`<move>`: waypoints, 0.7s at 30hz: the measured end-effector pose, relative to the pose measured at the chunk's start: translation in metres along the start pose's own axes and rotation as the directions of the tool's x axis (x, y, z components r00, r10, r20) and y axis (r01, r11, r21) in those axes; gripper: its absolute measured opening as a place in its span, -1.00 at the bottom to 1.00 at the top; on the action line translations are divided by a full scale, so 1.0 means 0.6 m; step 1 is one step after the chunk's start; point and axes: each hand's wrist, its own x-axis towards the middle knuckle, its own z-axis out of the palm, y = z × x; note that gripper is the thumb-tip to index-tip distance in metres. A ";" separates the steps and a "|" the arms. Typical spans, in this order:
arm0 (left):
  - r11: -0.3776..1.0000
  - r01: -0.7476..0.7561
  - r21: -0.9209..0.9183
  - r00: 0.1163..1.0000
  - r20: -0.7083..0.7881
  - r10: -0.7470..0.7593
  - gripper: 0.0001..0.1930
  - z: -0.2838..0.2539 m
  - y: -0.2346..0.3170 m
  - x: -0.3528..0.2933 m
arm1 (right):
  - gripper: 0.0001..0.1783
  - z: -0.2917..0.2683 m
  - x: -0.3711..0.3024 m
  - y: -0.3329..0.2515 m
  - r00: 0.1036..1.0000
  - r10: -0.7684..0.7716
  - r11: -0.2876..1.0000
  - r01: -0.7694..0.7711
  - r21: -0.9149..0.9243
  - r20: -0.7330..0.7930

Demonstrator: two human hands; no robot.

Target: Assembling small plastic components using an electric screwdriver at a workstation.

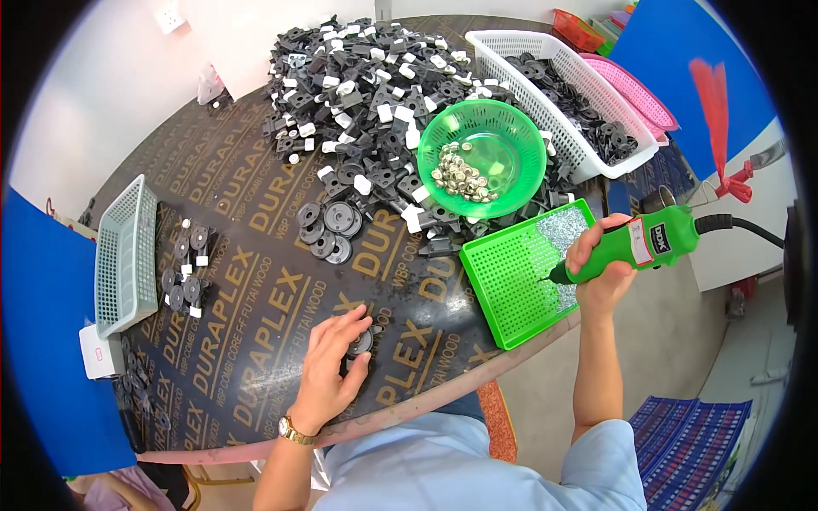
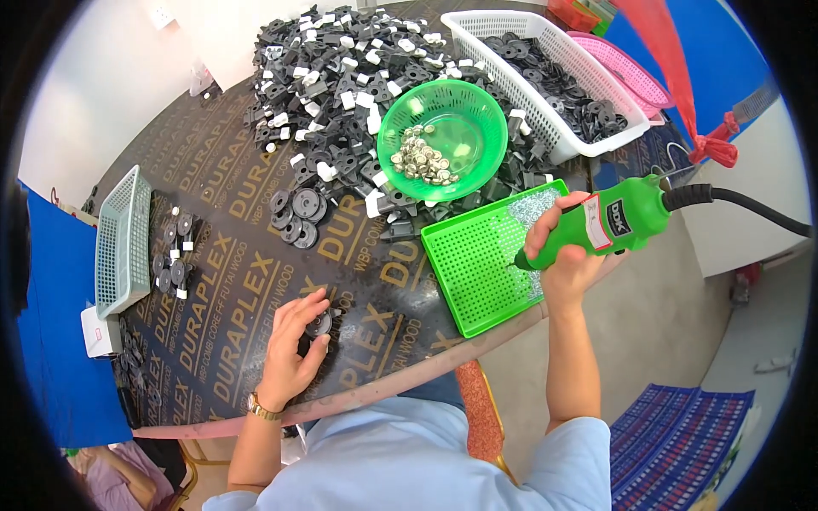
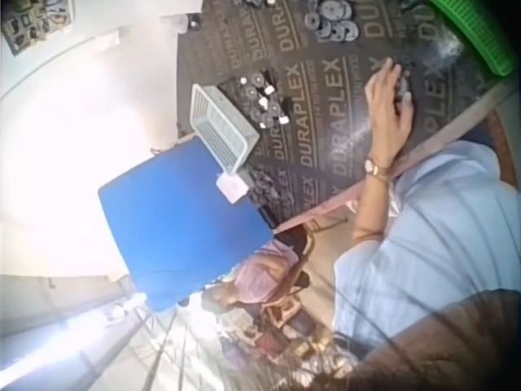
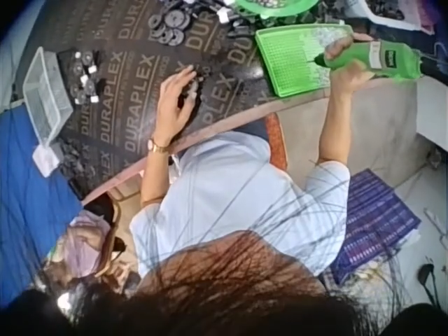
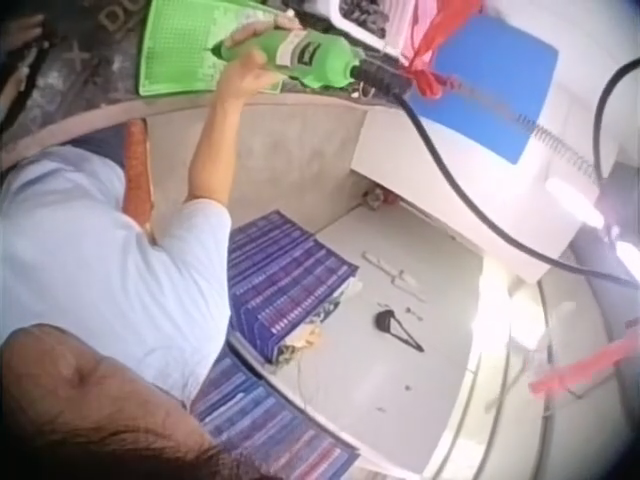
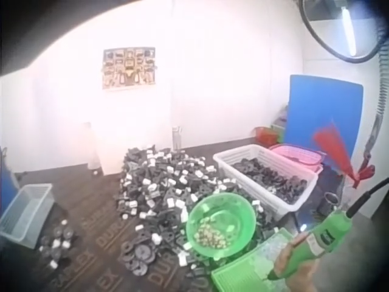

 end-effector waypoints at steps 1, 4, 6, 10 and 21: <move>1.000 0.000 -0.006 1.000 -0.002 0.000 -0.54 0.000 -0.001 0.000 | -0.18 0.000 -0.001 0.000 1.000 0.003 1.000 -0.003 -0.010 0.011; 1.000 0.005 -0.018 1.000 -0.004 -0.005 -0.54 0.001 0.000 -0.001 | -0.19 0.004 -0.002 0.001 1.000 -0.011 0.998 0.010 -0.055 -0.014; 1.000 0.012 -0.026 1.000 -0.004 -0.012 -0.54 0.001 0.001 -0.003 | -0.19 0.005 0.001 0.000 1.000 -0.017 0.998 0.015 -0.062 -0.020; 0.999 0.020 -0.040 1.000 -0.007 -0.020 -0.54 0.001 -0.001 -0.006 | -0.19 0.003 0.000 -0.005 0.999 -0.025 0.998 0.023 -0.059 -0.043; 1.000 0.011 -0.025 1.000 -0.007 -0.011 -0.55 0.001 -0.004 -0.007 | -0.16 0.010 -0.004 -0.005 0.999 -0.024 0.997 0.022 -0.068 -0.021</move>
